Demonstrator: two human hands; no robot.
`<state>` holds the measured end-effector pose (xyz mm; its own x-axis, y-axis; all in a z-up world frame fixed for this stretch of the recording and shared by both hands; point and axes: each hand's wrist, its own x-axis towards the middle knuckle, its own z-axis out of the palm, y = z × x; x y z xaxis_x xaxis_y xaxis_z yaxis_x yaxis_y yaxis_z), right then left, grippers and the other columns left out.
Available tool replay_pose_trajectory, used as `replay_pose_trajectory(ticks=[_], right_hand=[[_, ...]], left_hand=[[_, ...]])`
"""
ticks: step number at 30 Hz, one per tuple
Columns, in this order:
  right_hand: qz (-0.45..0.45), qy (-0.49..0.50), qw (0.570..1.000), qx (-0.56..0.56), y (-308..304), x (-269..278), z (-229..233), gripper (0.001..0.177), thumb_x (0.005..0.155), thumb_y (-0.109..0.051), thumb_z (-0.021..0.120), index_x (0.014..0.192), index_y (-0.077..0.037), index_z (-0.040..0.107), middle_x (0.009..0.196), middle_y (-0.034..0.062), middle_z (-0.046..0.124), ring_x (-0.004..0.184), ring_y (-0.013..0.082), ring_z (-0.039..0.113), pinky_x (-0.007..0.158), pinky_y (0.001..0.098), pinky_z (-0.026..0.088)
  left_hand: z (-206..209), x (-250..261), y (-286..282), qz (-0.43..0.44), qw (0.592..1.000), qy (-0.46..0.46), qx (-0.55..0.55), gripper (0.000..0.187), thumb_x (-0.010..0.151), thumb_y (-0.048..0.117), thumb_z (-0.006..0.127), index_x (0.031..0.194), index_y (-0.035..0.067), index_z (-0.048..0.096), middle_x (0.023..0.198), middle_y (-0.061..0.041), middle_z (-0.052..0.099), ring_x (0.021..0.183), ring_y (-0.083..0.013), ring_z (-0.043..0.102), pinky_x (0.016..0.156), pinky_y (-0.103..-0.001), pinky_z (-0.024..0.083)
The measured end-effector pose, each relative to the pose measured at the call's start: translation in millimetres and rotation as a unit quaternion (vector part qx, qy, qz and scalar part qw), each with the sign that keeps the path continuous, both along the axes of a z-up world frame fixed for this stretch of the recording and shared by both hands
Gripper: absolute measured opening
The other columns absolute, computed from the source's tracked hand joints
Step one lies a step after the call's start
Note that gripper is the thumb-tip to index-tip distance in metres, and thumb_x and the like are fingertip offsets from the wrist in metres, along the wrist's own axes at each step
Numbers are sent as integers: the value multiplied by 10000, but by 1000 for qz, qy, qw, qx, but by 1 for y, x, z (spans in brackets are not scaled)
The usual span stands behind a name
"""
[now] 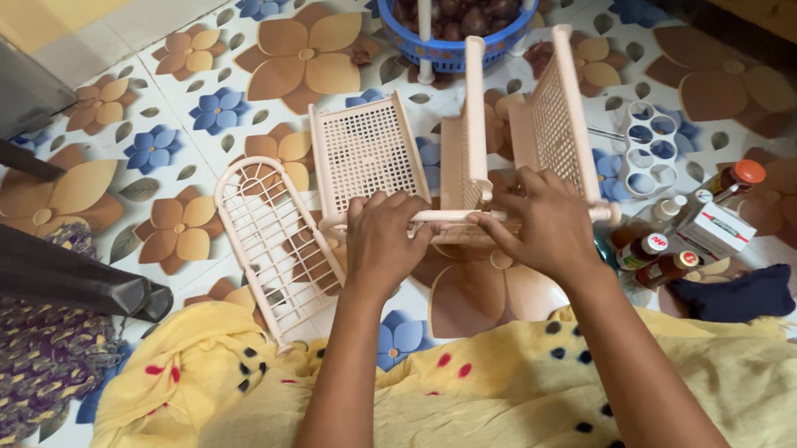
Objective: The person disassembles a beige plastic storage rack by hand, removing shelves and side panels one by one. The person then wipes the disassembled parts with a dark cloth.
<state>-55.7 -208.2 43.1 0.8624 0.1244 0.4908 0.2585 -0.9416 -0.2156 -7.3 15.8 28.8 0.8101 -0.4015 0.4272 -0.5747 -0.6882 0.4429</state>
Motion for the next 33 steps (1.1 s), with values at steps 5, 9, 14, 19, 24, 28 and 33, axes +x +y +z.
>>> replay_pose_trajectory(ticks=[5,9,14,19,24,28,33], right_hand=[[-28,-50,998,22,-1,-22,16,295,831,-356,823,1042,-153,788,1063,91,653,1003,298,595,872,437,466],[-52,-75,995,38,-1,-40,16,253,889,-284,818,1080,-133,749,1031,79,650,948,303,608,839,427,472],[-54,-85,994,45,1,-56,16,206,892,-283,814,1014,-139,732,997,24,664,926,285,628,841,416,476],[-26,-67,997,11,-5,-68,31,241,810,-332,828,966,-168,745,963,26,663,926,260,618,854,424,463],[33,-6,998,-62,0,-83,44,387,749,-453,832,1026,-194,756,975,-3,681,939,237,613,854,438,438],[69,-45,992,-93,16,-102,37,535,702,-486,817,1131,-187,702,1055,-18,694,1016,211,623,970,473,420],[11,-26,992,-127,23,-94,29,578,640,-401,831,1137,-158,662,1018,14,679,1043,231,630,981,449,431]], left_hand=[[18,-5,4,10,999,-41,-4,219,876,339,743,945,133,761,901,-35,700,907,-255,612,898,-436,379],[31,-11,6,24,998,-52,6,196,880,331,730,907,139,759,898,-27,710,905,-248,618,878,-437,377],[52,-19,9,58,991,-120,-27,261,884,379,749,875,118,749,860,-24,709,872,-250,627,850,-432,382],[70,-26,14,70,985,-154,-35,264,896,393,736,884,130,757,849,-15,724,825,-234,640,814,-422,382],[84,-23,25,150,986,-73,-22,356,1023,354,646,750,174,787,615,-63,685,560,-237,624,739,-399,393],[83,-24,32,162,977,-128,-48,266,1002,306,620,867,223,834,505,-109,608,450,-271,565,666,-385,384],[87,-23,26,193,973,-127,-16,427,1026,387,654,680,160,763,521,-105,606,487,-288,577,660,-380,381]])
